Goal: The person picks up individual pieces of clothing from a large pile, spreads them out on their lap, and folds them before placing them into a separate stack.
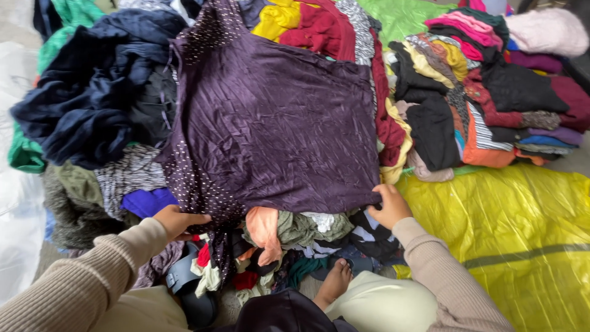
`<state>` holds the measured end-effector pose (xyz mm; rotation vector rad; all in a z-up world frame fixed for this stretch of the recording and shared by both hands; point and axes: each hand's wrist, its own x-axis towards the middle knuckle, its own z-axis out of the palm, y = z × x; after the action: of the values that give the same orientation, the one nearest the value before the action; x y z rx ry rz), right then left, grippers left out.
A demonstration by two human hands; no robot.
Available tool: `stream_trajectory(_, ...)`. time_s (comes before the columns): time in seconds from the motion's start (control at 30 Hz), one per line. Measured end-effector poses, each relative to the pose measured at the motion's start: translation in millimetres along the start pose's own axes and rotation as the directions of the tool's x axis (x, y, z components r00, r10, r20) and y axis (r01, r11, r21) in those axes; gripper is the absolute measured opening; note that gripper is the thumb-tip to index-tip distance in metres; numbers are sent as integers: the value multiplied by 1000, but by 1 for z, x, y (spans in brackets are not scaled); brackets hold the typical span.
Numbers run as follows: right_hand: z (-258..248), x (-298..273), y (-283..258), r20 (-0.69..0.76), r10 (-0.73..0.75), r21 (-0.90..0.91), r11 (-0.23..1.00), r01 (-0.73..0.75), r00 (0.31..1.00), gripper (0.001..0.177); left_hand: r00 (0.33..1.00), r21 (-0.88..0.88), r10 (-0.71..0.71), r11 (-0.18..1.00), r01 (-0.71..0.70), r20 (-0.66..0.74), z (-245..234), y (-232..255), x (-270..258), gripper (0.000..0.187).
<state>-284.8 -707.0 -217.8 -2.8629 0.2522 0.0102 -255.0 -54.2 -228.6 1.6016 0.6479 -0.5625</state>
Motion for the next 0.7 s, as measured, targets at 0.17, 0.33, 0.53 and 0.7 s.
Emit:
stream_trajectory(0.17, -11, -12, -6, 133, -117, -447, 879, 165, 984, 40, 999, -144, 45, 989, -46, -14, 7, -22, 39, 61)
stream_trajectory(0.33, -49, -31, -63, 75, 127, -56, 991, -123, 989, 92, 999, -186, -9, 982, 16, 38, 37, 59, -89, 83)
stream_trajectory(0.53, -7, -12, -38, 602, 377, 552, 439, -709, 703, 91, 860, 263, -442, 888, 378, 255, 32, 55, -96, 74)
stream_trajectory(0.7, -8, -8, -37, 586, 457, 554, 376, -742, 669, 106, 854, 484, -413, 845, 228, 318, 14, 33, -75, 126)
